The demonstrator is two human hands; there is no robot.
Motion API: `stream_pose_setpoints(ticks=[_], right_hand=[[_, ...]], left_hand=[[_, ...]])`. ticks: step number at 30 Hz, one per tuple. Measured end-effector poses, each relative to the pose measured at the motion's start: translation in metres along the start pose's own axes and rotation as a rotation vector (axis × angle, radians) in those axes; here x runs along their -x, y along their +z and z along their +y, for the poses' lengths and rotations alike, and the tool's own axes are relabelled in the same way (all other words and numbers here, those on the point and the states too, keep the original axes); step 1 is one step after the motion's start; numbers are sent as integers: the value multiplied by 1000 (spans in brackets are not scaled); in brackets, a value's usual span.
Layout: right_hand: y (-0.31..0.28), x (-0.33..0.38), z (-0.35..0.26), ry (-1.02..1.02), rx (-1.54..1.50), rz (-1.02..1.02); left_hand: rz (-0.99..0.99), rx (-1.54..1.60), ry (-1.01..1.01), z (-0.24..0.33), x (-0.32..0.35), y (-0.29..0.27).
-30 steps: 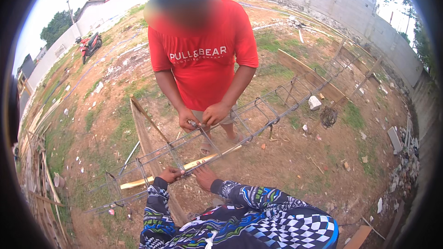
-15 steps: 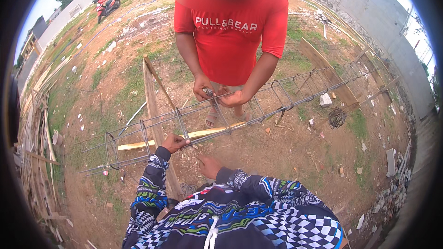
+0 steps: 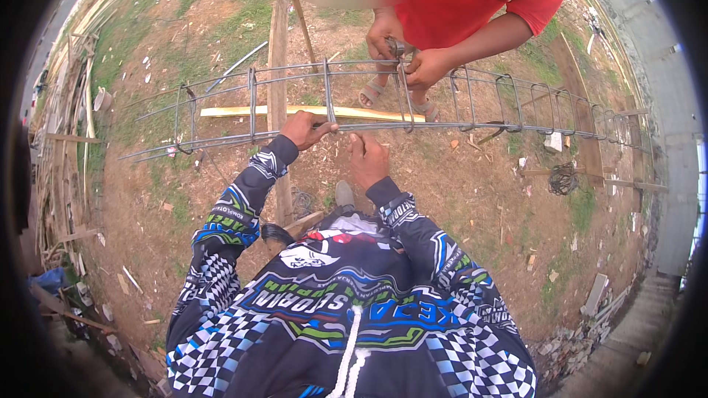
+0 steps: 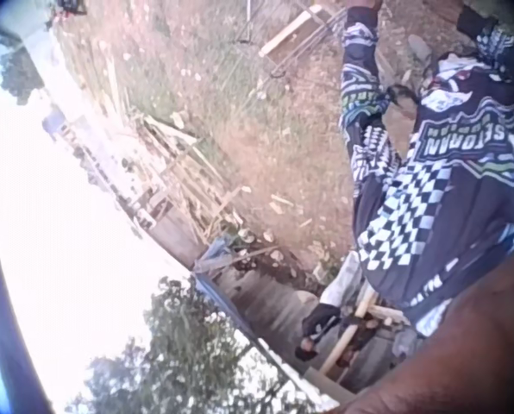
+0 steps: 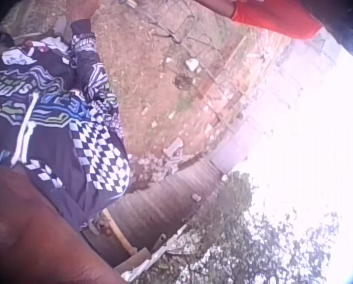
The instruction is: The person uses pliers to twist wire ties around a metal frame, securing it to wooden supports. A coworker assists by holding the frame and handing over materials. The task involves repeated bending and twisting of wire to fasten the structure.
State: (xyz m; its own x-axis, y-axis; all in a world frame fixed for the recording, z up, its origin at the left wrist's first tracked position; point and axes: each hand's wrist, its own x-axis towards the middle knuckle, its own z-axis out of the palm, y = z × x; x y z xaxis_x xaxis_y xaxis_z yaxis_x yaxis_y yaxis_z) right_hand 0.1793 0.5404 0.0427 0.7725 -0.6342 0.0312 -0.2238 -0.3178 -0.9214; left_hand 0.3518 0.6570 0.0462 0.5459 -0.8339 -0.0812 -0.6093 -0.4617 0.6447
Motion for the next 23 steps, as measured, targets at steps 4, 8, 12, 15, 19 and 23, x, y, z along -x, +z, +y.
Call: stream_pose_setpoints(ticks=[4, 8, 12, 15, 19, 23], right_hand=[[16, -10, 60, 199, 133, -124], [56, -1, 68, -106, -74, -277], [13, 14, -1, 673, -848, -772], [-39, 20, 15, 430, -492, -672], [-116, -8, 33, 38, 187, -293], [-200, -61, 104, 134, 112, 644]], left_hand=[[-12, -6, 30, 1, -7, 2], [-41, 17, 47, 12, -12, -1], [-16, 20, 33, 7, -4, -2], [-80, 47, -36, 9, -4, -2], [-29, -29, -34, 7, -1, -6], [47, -85, -54, 9, 0, 2]])
